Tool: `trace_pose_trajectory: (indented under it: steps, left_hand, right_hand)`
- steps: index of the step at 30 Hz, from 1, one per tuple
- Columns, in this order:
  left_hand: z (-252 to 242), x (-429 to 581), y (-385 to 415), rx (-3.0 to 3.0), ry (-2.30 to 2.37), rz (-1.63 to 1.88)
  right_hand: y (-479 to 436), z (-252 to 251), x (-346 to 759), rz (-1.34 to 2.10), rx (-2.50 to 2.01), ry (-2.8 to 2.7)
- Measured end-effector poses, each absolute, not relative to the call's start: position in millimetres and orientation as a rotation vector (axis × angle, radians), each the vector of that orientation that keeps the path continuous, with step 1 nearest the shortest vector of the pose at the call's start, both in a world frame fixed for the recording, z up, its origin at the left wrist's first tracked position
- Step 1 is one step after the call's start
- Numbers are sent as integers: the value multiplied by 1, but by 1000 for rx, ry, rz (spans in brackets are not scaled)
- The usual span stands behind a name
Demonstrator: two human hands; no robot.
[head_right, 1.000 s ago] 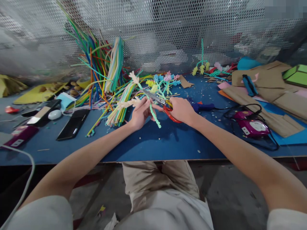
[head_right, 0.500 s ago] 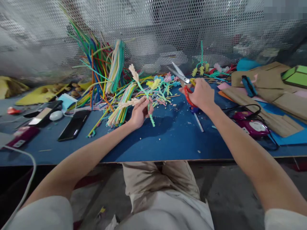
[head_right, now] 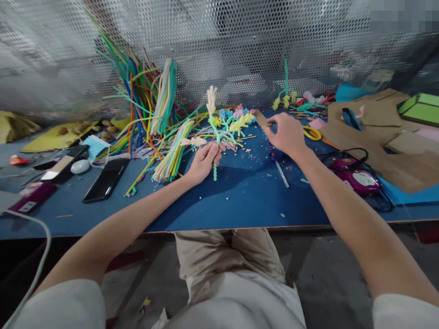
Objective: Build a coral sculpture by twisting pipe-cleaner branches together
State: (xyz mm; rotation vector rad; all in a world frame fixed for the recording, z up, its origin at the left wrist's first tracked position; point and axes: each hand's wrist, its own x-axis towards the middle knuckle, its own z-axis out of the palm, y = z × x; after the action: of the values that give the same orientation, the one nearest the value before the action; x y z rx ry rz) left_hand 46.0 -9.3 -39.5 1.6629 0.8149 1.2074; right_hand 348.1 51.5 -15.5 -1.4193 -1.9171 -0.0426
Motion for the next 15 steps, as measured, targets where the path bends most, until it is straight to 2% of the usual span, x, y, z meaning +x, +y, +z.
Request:
trace_pose_trajectory:
  steps: [7,12,15]
  left_hand:
    - [-34,46,-15,1905,790,1101]
    - [-32,49,-22,2177,827,841]
    - [-34,49,-19,2391,768,740]
  right_hand:
    - [3,-16,269,709,-817,-2038]
    - [-1,-25,259,1099,-751,-1814]
    - [5,-27,262,1131,-778,-1602]
